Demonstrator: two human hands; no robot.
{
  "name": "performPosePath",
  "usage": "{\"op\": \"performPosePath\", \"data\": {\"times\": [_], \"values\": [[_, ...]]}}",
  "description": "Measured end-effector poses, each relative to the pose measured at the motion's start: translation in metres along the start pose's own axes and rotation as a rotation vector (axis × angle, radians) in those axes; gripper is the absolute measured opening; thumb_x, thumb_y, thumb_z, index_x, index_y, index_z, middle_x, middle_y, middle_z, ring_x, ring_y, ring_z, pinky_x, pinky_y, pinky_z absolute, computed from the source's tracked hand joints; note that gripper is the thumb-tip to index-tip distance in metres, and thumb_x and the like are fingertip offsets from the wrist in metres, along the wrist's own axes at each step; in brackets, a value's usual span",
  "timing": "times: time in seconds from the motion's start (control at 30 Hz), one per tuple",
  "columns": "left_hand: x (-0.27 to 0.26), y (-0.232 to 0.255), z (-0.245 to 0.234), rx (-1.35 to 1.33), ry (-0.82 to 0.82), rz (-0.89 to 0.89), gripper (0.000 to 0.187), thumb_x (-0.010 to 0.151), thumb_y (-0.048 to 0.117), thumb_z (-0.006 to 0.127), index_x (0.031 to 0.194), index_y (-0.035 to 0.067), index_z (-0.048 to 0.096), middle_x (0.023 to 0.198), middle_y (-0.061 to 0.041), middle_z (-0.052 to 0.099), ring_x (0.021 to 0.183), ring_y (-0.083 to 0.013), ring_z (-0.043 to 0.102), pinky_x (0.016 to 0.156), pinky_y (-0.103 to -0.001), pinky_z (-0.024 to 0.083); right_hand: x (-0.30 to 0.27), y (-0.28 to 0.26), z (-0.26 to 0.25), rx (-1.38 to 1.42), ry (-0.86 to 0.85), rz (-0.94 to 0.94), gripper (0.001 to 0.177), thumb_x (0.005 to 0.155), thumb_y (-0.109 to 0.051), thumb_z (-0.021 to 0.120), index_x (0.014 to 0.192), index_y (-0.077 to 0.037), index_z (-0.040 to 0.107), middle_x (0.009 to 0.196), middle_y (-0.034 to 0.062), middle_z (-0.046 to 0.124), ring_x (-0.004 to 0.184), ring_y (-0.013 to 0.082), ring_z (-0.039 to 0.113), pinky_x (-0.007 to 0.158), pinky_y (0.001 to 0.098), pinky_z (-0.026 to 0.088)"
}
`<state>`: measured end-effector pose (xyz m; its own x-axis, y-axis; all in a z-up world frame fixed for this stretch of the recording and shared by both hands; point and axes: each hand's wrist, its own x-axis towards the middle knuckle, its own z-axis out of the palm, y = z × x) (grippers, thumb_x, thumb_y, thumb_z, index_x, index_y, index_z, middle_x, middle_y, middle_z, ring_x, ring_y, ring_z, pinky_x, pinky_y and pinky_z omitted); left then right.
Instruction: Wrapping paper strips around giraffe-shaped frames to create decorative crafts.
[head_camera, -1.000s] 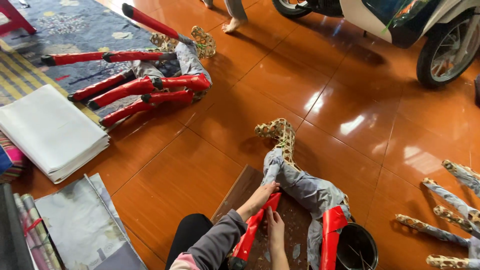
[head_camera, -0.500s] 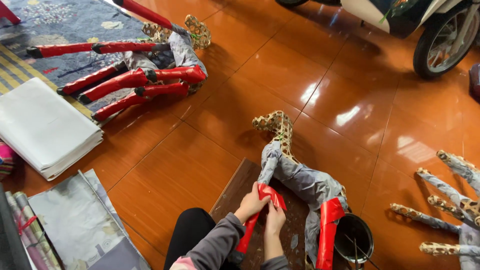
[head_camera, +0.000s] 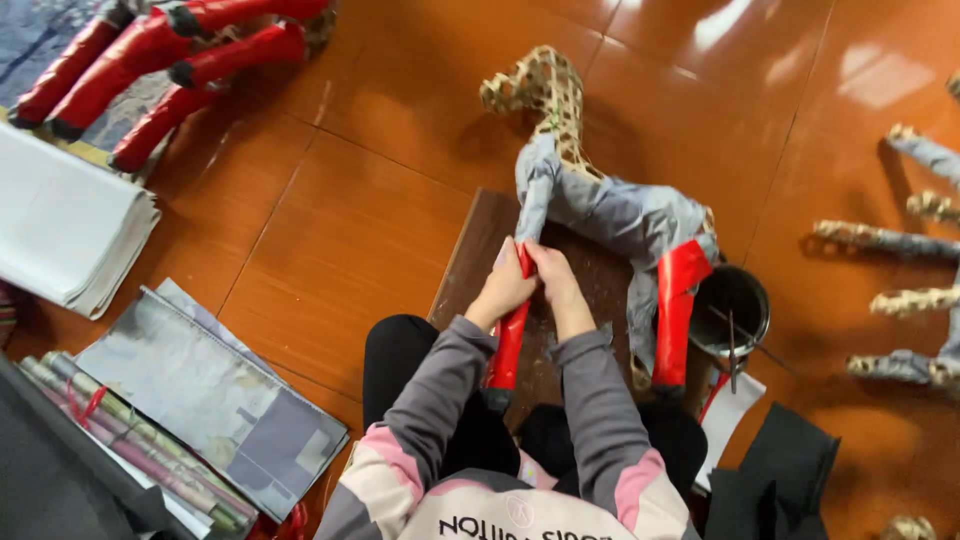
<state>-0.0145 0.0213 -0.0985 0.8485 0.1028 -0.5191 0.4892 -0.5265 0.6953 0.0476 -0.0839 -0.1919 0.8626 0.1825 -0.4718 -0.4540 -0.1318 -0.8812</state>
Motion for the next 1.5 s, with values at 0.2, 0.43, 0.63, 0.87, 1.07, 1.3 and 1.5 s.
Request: {"op": "performPosePath", "data": {"times": [0.2, 0.43, 0.63, 0.87, 1.07, 1.3, 1.5], "values": [[-0.063, 0.013, -0.032, -0.283, 0.044, 0.029, 0.095, 0.092, 0.037, 0.058, 0.153, 0.021, -0.012, 0.129, -0.031, 0.054, 0.118, -0.0501, 0.055, 0.102, -0.059, 0.044, -0.001, 0.009, 0.019, 1.044, -0.275, 0.318, 0.044, 0.089, -0.033, 0.072, 0.123, -0.007, 0.06, 0.101, 0.0109, 0.066, 0.08, 0.0199, 0.064, 0.071, 0.032, 0.052], [0.045, -0.081, -0.002, -0.491, 0.114, 0.051, 0.052, 0.098, 0.043, 0.052, 0.136, 0.008, 0.054, 0.115, -0.013, 0.07, 0.108, -0.0275, 0.067, 0.099, -0.044, 0.049, -0.05, -0.037, 0.03, 0.594, -0.046, 0.175, 0.063, 0.094, -0.063, 0.053, 0.122, -0.007, 0.058, 0.113, 0.0105, 0.058, 0.097, 0.0182, 0.058, 0.087, 0.0318, 0.05], [-0.007, 0.045, -0.043, -1.251, -0.42, -0.292, 0.047, 0.088, 0.049, 0.06, 0.104, 0.006, 0.056, 0.076, -0.004, 0.057, 0.061, -0.0169, 0.064, 0.054, -0.028, 0.056, -0.178, -0.08, 0.027, 0.395, -0.067, 0.166, 0.061, 0.1, -0.04, 0.045, 0.154, -0.024, 0.02, 0.157, 0.024, 0.023, 0.143, 0.0462, 0.023, 0.113, 0.0638, 0.022], [0.065, -0.015, 0.01, -0.569, 0.01, -0.091, 0.1, 0.08, 0.043, 0.079, 0.153, 0.014, 0.017, 0.122, -0.032, 0.055, 0.08, -0.0392, 0.071, 0.052, -0.046, 0.063, -0.192, -0.018, 0.045, 0.244, 0.029, 0.155, 0.073, 0.089, -0.032, 0.073, 0.15, -0.026, 0.035, 0.128, 0.0163, 0.052, 0.108, 0.0258, 0.053, 0.093, 0.042, 0.046], [-0.039, -0.025, -0.049, -0.476, 0.107, 0.054, 0.074, 0.097, 0.048, 0.049, 0.155, 0.025, 0.01, 0.138, -0.03, 0.048, 0.127, -0.0502, 0.047, 0.105, -0.062, 0.037, -0.217, -0.13, 0.015, 0.502, -0.108, 0.009, 0.065, 0.086, -0.022, 0.073, 0.14, -0.01, 0.039, 0.097, 0.016, 0.059, 0.07, 0.0231, 0.064, 0.059, 0.0339, 0.058], [-0.073, -0.128, -0.064, -1.797, -0.715, 0.282, 0.073, 0.089, 0.07, 0.048, 0.14, 0.018, 0.042, 0.128, -0.033, 0.049, 0.092, -0.0447, 0.057, 0.072, -0.058, 0.047, -0.223, -0.092, -0.016, 1.151, -0.37, -0.095, 0.069, 0.083, -0.031, 0.072, 0.141, -0.013, 0.04, 0.104, 0.0226, 0.054, 0.081, 0.026, 0.058, 0.065, 0.0354, 0.053], [-0.165, 0.041, -0.097, -1.259, -0.174, 0.088, 0.051, 0.086, 0.034, 0.064, 0.132, 0.017, 0.048, 0.07, -0.008, 0.062, 0.049, -0.0176, 0.056, 0.042, -0.029, 0.05, -0.2, 0.038, -0.101, 0.406, 0.361, -0.261, 0.038, 0.088, -0.004, 0.066, 0.125, -0.005, 0.061, 0.101, 0.0119, 0.068, 0.086, 0.015, 0.063, 0.072, 0.0253, 0.055]]}}
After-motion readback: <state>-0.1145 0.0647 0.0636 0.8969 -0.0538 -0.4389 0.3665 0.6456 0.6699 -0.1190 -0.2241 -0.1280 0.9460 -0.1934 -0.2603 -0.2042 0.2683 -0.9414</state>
